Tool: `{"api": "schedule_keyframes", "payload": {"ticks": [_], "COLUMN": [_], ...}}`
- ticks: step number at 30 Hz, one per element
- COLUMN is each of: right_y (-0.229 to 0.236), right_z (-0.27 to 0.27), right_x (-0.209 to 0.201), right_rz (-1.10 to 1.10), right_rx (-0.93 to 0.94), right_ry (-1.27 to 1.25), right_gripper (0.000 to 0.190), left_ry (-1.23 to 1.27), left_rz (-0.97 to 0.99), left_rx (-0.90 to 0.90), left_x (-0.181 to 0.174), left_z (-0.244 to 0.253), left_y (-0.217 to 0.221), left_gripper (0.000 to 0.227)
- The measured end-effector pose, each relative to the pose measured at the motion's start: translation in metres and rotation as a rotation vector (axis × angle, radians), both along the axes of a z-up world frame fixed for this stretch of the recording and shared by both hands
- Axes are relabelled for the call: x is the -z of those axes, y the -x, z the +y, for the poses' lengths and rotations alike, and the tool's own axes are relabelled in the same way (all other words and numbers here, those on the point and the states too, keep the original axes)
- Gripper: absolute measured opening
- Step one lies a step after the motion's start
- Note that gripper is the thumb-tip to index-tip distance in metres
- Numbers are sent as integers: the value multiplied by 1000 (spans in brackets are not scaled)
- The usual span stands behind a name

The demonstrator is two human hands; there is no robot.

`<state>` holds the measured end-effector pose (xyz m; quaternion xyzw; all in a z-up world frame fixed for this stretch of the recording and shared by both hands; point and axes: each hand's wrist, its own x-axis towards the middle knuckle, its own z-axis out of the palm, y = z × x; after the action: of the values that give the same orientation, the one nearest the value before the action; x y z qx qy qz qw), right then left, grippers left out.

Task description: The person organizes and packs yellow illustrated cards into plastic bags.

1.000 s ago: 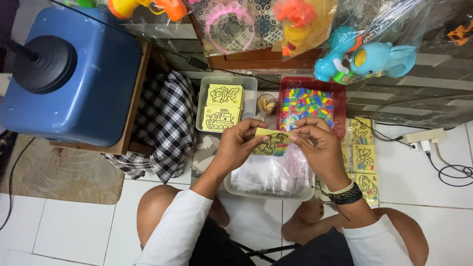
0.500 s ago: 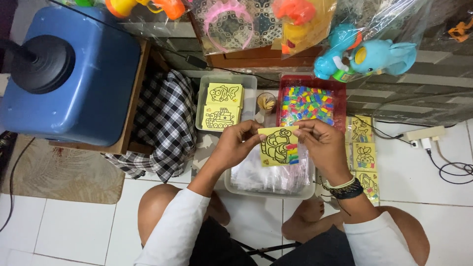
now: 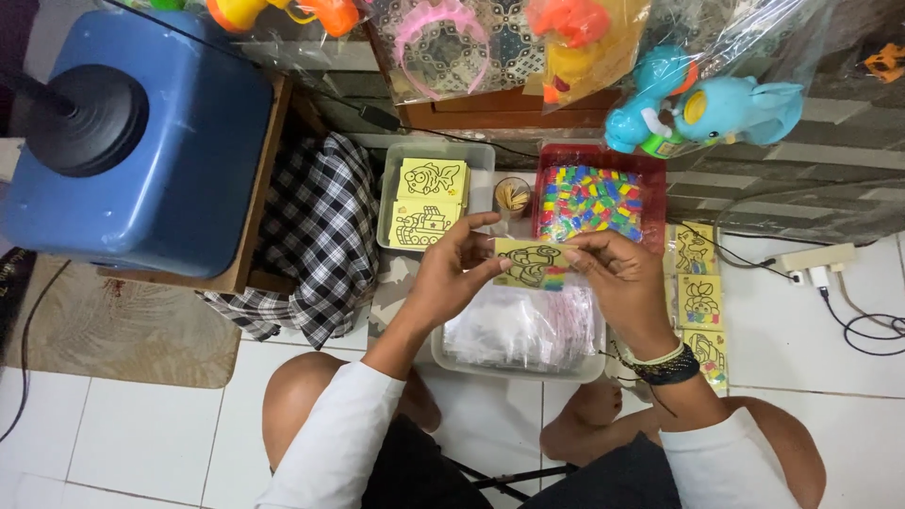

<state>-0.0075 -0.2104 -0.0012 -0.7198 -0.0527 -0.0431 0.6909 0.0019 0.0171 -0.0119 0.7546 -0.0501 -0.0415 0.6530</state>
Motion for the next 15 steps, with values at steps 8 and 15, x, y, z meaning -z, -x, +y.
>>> {"api": "schedule_keyframes", "payload": {"ticks": [8, 15], "right_y": [1, 1], "right_z": [13, 6], "right_x": [-25, -6], "right_rz": [62, 48], "right_rx": [6, -62], "right_ry": [133, 83], "right_gripper": [74, 63], "left_ry": [10, 20], "left_rz": [-209, -338], "left_rx": [-15, -33], "left_x": [-3, -6], "left_z": [-3, -4], "left_y": [4, 1], "left_gripper": [56, 40]}}
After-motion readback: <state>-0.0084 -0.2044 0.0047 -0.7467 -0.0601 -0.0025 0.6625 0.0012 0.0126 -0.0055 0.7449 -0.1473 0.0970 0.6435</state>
